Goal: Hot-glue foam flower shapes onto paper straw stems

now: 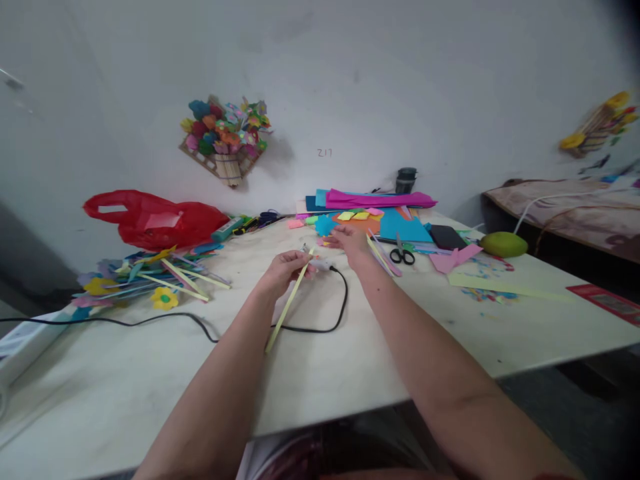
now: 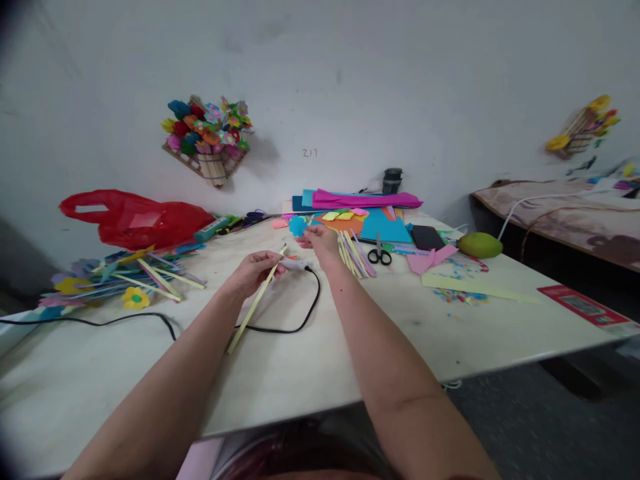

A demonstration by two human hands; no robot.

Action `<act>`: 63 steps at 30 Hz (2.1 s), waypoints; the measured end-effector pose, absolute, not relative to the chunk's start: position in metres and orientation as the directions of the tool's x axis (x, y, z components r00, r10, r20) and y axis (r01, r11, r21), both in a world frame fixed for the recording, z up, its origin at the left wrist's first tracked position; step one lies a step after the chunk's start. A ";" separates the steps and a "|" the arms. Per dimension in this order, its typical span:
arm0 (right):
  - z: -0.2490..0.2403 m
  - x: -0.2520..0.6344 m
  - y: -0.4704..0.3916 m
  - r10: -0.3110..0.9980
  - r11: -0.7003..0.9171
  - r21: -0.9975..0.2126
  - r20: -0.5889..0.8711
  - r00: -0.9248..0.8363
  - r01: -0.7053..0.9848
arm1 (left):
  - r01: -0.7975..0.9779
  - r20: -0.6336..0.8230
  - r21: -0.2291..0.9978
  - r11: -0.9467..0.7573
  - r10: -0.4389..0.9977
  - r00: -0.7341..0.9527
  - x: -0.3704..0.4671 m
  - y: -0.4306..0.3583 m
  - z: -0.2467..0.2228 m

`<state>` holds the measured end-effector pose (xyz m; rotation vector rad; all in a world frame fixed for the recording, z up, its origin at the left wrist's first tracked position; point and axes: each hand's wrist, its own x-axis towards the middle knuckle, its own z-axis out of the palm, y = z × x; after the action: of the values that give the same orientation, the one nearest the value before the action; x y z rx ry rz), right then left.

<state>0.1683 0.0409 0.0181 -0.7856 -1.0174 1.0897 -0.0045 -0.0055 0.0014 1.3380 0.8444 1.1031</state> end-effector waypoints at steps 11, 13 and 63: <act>0.006 0.156 0.040 0.718 0.686 -0.713 0.696 0.027 0.141 | -0.142 0.193 0.974 -0.175 0.973 0.124 -0.003 -0.004 0.000; 0.004 0.156 0.039 0.681 0.720 -0.668 0.733 -0.002 0.190 | -0.160 0.206 0.969 -0.187 0.972 0.116 -0.003 -0.004 0.000; 0.001 0.149 0.040 0.719 0.652 -0.500 0.646 -0.256 0.570 | -0.165 0.159 0.975 -0.148 0.986 0.052 -0.001 -0.004 0.002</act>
<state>0.1486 0.0403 0.0010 -1.0094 -1.9468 0.2036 -0.0010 -0.0040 0.0015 1.2292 0.9648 1.3439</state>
